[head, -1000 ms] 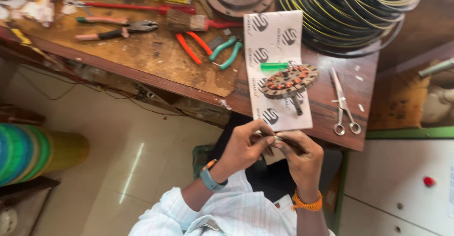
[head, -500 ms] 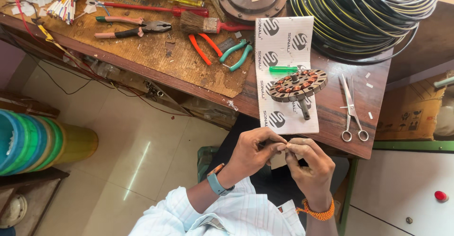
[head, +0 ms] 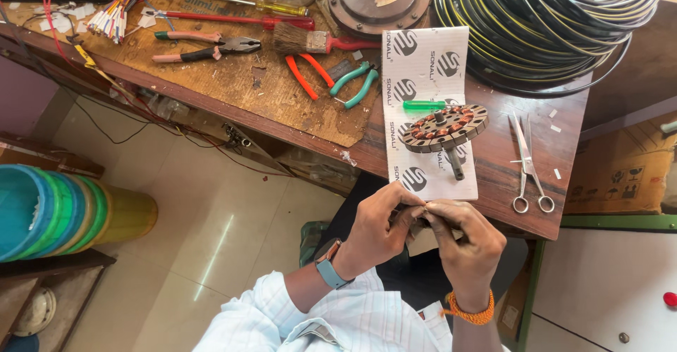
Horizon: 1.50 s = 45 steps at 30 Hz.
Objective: The person is repairing a small electrical component, likely a motor stator. They use a green screwdriver to adjust parts, scissors to cut small white pieces, and insert these pieces into the component's slots. The person repeatedly handles the component, adjusting and inserting pieces throughout the clip.
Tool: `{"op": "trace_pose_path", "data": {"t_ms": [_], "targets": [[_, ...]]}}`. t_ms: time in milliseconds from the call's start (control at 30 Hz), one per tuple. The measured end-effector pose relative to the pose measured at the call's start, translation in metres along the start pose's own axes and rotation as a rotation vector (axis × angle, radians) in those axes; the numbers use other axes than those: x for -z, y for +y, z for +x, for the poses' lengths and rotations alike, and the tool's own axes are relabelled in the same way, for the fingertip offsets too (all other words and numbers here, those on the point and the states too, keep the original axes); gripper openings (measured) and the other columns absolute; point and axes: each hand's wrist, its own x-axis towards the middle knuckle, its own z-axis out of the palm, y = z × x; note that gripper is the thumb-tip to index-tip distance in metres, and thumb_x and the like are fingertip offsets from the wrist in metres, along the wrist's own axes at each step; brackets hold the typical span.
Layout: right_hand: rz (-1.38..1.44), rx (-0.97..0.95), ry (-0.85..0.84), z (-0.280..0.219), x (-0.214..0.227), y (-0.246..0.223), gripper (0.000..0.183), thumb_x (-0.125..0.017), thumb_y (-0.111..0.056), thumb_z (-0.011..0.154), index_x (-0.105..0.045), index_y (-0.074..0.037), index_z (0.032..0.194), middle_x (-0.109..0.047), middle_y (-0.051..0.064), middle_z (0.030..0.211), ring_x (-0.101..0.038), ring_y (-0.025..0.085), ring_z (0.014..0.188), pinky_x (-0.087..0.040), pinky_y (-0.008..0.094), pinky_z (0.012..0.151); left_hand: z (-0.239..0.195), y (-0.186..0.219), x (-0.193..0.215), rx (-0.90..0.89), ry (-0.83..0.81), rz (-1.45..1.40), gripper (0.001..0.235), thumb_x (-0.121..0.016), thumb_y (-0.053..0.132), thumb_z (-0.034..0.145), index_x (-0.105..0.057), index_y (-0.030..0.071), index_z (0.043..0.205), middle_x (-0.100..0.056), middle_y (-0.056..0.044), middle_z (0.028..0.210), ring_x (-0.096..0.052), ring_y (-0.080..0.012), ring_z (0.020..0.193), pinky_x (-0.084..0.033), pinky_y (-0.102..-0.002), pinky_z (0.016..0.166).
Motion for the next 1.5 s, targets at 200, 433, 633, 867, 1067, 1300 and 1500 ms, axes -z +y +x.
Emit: {"op": "trace_pose_path", "data": {"t_ms": [200,433,633,867,1067,1300,1500], "targets": [[0.202,-0.273,0.029,0.000,-0.001,0.002,0.013,-0.074,-0.003,0.092,-0.075,0.004,0.103,-0.078,0.009,0.090,-0.074,0.011,0.081,-0.058,0.021,0.074,0.000,-0.008,-0.001,-0.156,-0.001,0.079,0.019,-0.066,-0.010,0.092,-0.063,0.001,0.107,-0.061,-0.012,0.089,-0.066,-0.0273,0.076,-0.053,-0.035,0.066],[0.255,-0.345,0.028,0.002,-0.022,0.007,0.011,-0.068,-0.004,0.097,-0.070,0.004,0.104,-0.075,0.005,0.089,-0.072,0.010,0.082,-0.061,0.022,0.076,0.002,-0.011,-0.003,-0.139,0.048,0.200,0.017,-0.067,-0.008,0.093,-0.060,0.001,0.105,-0.062,-0.013,0.091,-0.067,-0.0311,0.079,-0.054,-0.037,0.068],[0.204,-0.236,0.055,0.000,-0.036,0.024,0.009,-0.061,-0.008,0.106,-0.065,0.000,0.106,-0.067,0.002,0.092,-0.062,0.007,0.085,-0.053,0.022,0.078,0.003,-0.012,-0.007,-0.098,0.066,0.203,0.016,-0.068,-0.007,0.093,-0.062,0.000,0.107,-0.062,-0.013,0.095,-0.067,-0.0297,0.081,-0.056,-0.036,0.068],[0.629,0.067,-0.008,0.003,-0.027,0.051,0.017,-0.064,-0.020,0.110,-0.059,-0.004,0.110,-0.058,0.000,0.105,-0.056,0.006,0.094,-0.049,0.021,0.084,0.010,-0.005,-0.017,0.384,0.038,-0.505,0.010,-0.072,-0.005,0.091,-0.067,-0.001,0.099,-0.059,-0.013,0.100,-0.067,-0.0201,0.077,-0.058,-0.031,0.058],[0.223,-0.040,0.087,-0.009,-0.009,0.063,0.014,-0.067,-0.011,0.102,-0.062,-0.002,0.110,-0.063,0.002,0.098,-0.058,0.005,0.082,-0.049,0.019,0.073,0.011,0.013,-0.016,0.024,-0.017,0.203,0.022,-0.072,-0.006,0.079,-0.066,-0.002,0.100,-0.058,-0.016,0.103,-0.066,-0.0292,0.084,-0.054,-0.035,0.067],[0.061,0.202,0.206,-0.004,-0.019,0.048,0.012,-0.072,-0.001,0.097,-0.067,0.000,0.108,-0.069,0.009,0.099,-0.068,0.013,0.088,-0.056,0.023,0.077,0.024,0.010,-0.004,-0.100,-0.013,0.123,0.015,-0.070,-0.005,0.086,-0.066,0.004,0.099,-0.067,-0.009,0.096,-0.066,-0.0290,0.093,-0.055,-0.038,0.080],[0.051,0.179,0.117,0.003,-0.016,0.032,0.019,-0.078,0.007,0.088,-0.070,0.000,0.104,-0.074,0.012,0.099,-0.072,0.016,0.087,-0.058,0.025,0.075,0.021,-0.004,0.018,-0.104,-0.139,0.211,0.014,-0.075,0.002,0.089,-0.073,0.008,0.101,-0.071,-0.008,0.091,-0.070,-0.0249,0.087,-0.057,-0.034,0.075]]}}
